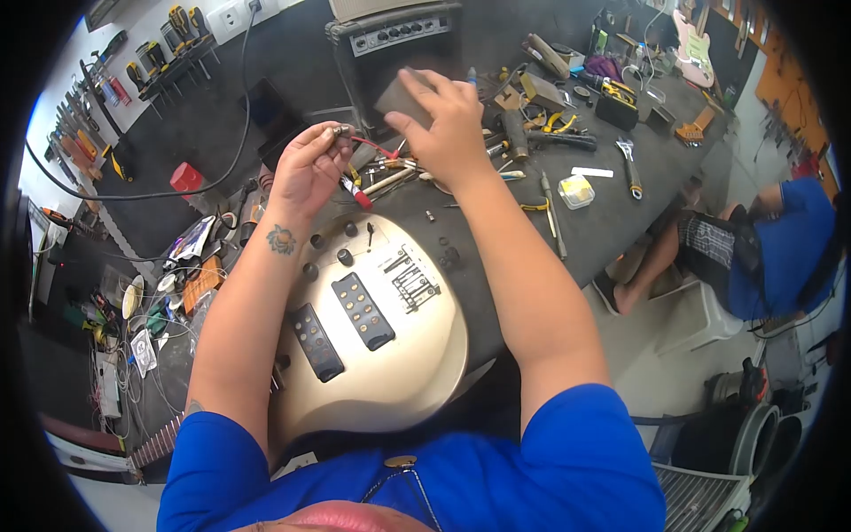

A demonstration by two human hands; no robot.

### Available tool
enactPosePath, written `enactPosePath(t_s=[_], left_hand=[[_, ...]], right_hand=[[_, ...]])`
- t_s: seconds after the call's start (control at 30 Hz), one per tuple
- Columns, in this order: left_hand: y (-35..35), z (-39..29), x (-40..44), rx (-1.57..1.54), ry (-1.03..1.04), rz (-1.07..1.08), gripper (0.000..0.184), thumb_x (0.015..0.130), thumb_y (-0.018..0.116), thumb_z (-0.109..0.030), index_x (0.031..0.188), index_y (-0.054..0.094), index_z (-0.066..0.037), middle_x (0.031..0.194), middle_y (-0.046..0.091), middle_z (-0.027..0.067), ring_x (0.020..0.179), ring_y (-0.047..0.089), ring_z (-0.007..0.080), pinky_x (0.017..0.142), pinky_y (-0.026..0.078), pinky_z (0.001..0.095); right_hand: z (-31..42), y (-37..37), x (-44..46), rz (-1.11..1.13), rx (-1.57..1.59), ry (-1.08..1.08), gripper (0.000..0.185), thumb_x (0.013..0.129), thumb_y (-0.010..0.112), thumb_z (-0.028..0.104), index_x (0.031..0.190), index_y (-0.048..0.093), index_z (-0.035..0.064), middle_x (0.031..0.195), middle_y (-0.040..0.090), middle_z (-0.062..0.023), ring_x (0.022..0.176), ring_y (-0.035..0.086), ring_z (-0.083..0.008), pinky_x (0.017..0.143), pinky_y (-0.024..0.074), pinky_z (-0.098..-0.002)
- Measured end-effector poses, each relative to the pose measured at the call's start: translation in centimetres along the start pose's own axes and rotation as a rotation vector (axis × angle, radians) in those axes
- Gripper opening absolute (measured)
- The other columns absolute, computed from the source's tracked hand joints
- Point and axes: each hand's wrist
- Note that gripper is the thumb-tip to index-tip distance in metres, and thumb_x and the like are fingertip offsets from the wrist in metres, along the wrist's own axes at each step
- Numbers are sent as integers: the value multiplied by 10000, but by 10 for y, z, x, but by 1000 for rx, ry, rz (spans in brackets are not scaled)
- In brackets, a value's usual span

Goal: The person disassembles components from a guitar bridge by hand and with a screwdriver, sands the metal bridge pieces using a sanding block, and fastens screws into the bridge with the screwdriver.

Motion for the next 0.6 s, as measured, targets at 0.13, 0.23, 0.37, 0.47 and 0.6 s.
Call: enactPosePath(t_s=[0.13,0.23,0.37,0.47,0.6], left_hand=[[5,1,0,12,-16,-1,176,1066,744,-65,1212,787,22,1170,815,135,1074,751,189,990,604,348],[8,2,-1,39,40,-21,180,1063,750,-63,1211,788,30,1175,814,139,1078,752,192,995,607,345],[7,-3,2,12,14,32,190,1058,755,-59,1218,784,39,1164,811,136,1066,758,197,989,615,345],[5,6,-1,60,7,-40,224,1056,759,-72,1250,766,41,1148,808,129,1035,763,194,954,626,355],[13,-5,3,78,14,2,234,1059,754,-65,1268,755,40,1150,805,129,1022,765,193,934,633,365]], right_hand=[[44,-4,0,109,101,-77,635,891,872,401,1456,765,133,1458,725,-160,1310,577,-408,1153,455,-515],[16,-2,1,79,-29,141,645,899,861,428,1465,760,135,1465,722,-159,1310,580,-405,1153,463,-509],[57,-5,2,103,168,-130,628,913,848,425,1464,762,137,1474,716,-158,1298,579,-395,1135,468,-498],[27,11,-5,73,46,49,640,914,851,418,1486,751,150,1470,715,-146,1299,570,-384,1142,454,-490],[63,-4,-1,143,180,-157,632,921,850,424,1498,746,188,1504,691,-133,1296,570,-363,1135,441,-547]])
Point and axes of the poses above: each hand's wrist, its own x-axis towards the middle knuckle, its own y-axis out of the palm, z = x × y
